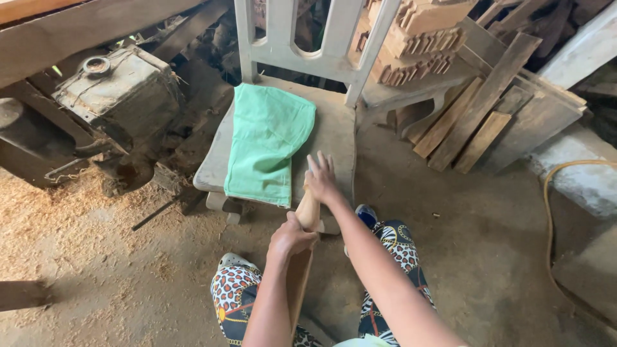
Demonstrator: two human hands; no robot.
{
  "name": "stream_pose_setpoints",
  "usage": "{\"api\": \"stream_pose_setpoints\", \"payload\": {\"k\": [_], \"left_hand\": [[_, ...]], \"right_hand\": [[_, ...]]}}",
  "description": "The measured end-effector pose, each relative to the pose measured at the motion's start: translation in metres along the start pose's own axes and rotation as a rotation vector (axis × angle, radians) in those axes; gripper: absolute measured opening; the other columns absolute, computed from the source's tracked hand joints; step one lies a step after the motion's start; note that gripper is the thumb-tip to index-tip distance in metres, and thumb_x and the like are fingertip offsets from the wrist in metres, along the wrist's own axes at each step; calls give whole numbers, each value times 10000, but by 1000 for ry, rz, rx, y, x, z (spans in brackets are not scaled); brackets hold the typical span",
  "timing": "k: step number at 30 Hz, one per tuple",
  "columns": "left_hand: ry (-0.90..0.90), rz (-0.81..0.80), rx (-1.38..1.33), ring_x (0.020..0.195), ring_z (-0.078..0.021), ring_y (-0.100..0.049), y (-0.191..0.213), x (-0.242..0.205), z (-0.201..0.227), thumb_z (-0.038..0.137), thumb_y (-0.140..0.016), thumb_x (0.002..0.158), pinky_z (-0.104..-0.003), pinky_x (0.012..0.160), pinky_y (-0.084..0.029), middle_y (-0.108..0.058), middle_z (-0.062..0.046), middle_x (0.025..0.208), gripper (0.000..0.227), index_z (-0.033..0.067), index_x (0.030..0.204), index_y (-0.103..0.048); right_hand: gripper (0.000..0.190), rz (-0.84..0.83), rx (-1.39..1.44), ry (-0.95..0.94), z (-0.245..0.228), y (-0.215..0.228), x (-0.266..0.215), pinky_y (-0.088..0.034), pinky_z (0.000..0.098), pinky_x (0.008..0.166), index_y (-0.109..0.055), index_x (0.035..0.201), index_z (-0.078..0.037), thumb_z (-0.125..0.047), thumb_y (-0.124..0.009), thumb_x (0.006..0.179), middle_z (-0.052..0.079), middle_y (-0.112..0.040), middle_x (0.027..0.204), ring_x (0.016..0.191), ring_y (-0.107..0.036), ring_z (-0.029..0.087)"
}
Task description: Sanding a decorative wooden furniture leg with a handheld sanding block.
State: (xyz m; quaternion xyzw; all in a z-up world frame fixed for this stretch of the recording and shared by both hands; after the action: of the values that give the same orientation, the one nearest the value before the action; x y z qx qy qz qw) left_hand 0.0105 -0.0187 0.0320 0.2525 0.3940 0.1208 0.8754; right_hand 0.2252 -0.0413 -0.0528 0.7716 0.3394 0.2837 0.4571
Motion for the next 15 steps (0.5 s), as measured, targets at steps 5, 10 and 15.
{"api": "stream_pose_setpoints", "payload": {"k": [5, 10, 15], "left_hand": [[-12, 2, -3, 1197, -399, -667, 1, -6, 1, 459, -693, 711, -530, 1020, -522, -699, -213, 1202, 664, 86, 1185, -418], [-18, -10, 11, 1225, -415, -647, -2, 4, -2, 501, -682, 758, -538, 1045, -510, -681, -242, 1248, 681, 64, 1205, -413], [-31, 22, 41, 1182, -427, -668, 8, -17, 9, 408, -711, 781, -544, 1013, -526, -706, -230, 1189, 614, 53, 1183, -413]], "right_hand": [[386, 42, -94, 251, 45, -29, 4, -209, 651, 1197, -608, 1348, -61, -213, -405, 1058, 164, -478, 1565, 1511, -322, 409], [476, 118, 10, 161, -41, 34, -62, -158, 533, 1266, -496, 1490, -20, -222, -426, 1065, 275, -408, 1568, 1486, -341, 409], [501, 44, 92, 220, 1, 17, -15, -215, 589, 1243, -538, 1498, -122, -203, -442, 1013, 189, -406, 1600, 1471, -320, 492]]}}
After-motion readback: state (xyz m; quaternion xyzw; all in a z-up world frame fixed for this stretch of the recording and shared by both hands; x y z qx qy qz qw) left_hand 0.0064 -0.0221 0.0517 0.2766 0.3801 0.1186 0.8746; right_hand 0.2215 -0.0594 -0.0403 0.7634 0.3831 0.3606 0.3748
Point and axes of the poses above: each hand's wrist, its own x-axis towards the middle knuckle, its own y-axis out of the back of the hand, z = x × y, the point moved 2 cm from there along x, towards the middle knuckle
